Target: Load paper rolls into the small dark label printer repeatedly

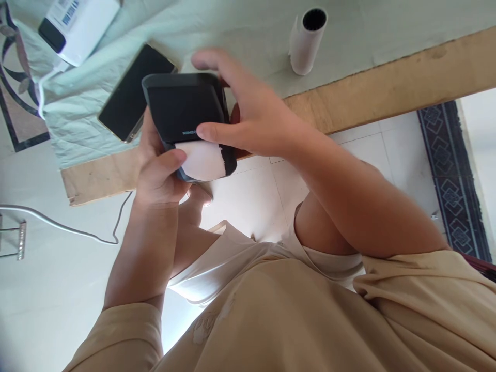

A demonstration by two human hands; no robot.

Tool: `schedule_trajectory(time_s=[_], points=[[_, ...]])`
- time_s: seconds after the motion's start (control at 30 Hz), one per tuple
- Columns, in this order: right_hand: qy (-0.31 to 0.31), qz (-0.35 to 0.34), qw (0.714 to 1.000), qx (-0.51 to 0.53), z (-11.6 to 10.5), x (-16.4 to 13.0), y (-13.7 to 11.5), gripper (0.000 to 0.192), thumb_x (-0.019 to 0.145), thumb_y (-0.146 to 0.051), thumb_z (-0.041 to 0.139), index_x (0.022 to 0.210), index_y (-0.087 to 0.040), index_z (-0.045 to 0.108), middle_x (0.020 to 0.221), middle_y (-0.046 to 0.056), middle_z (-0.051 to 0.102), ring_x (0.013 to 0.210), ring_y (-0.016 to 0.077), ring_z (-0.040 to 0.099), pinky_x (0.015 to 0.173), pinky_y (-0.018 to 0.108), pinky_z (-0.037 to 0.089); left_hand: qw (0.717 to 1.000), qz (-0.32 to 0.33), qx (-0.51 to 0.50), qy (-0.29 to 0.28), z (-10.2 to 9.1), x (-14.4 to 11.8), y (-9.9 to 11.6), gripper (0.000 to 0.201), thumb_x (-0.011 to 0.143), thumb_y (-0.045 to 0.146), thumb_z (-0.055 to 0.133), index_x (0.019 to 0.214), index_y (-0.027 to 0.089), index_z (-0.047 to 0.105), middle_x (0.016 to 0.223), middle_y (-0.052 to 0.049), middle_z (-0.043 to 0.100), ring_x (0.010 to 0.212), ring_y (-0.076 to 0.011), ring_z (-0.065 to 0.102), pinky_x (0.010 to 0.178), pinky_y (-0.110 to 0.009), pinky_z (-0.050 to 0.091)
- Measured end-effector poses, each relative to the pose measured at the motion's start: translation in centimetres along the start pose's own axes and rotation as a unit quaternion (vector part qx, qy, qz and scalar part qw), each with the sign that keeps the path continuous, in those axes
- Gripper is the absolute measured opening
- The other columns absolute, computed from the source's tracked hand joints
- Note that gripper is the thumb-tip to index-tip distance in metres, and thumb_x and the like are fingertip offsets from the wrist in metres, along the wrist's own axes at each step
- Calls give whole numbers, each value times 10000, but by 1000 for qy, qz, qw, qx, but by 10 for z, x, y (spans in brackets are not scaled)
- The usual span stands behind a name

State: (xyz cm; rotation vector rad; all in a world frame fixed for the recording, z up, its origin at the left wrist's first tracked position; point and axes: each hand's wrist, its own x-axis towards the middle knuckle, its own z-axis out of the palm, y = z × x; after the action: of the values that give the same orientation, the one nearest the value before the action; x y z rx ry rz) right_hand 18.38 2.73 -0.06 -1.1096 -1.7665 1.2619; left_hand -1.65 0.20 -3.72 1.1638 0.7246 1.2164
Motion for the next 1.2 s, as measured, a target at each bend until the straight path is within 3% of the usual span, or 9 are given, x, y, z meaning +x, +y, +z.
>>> schedule_trajectory(time_s=[0.1,0.23,0.67,0.97,1.2], points=[[-40,45,996,59,1,0,5,795,710,-313,757,1417,-349,395,1302,54,610,726,126,668,499,226,533,999,-14,7,43,6,-4,1,545,771,610,748,1225,342,607,1244,-36,675,1317,-354,559,1009,-481,529],[-51,48,995,72,1,-1,8,773,721,-337,756,1403,-352,394,1315,57,597,778,141,689,515,225,554,997,-35,17,70,12,-7,5,375,839,484,708,1159,303,635,1113,-40,693,1279,-329,596,1024,-470,529],[-99,94,989,54,-6,-7,-14,745,835,-424,712,1459,-338,313,1417,56,506,826,105,666,569,167,565,999,-26,-4,46,4,-3,1,463,785,472,765,1181,278,625,1052,-44,689,1140,-324,654,938,-467,571],[-97,73,992,29,-5,-7,-11,717,839,-390,671,1450,-327,301,1410,69,496,794,105,660,532,184,569,998,-29,-34,46,7,-3,3,439,805,422,768,1189,268,620,1080,-62,713,1338,-376,549,1056,-530,519],[-97,77,992,19,-4,-7,-10,709,858,-395,654,1463,-340,287,1385,69,506,758,75,605,553,172,553,997,-34,-32,56,11,-5,5,374,835,400,734,1174,285,624,1086,-47,720,1281,-345,594,1006,-468,539]])
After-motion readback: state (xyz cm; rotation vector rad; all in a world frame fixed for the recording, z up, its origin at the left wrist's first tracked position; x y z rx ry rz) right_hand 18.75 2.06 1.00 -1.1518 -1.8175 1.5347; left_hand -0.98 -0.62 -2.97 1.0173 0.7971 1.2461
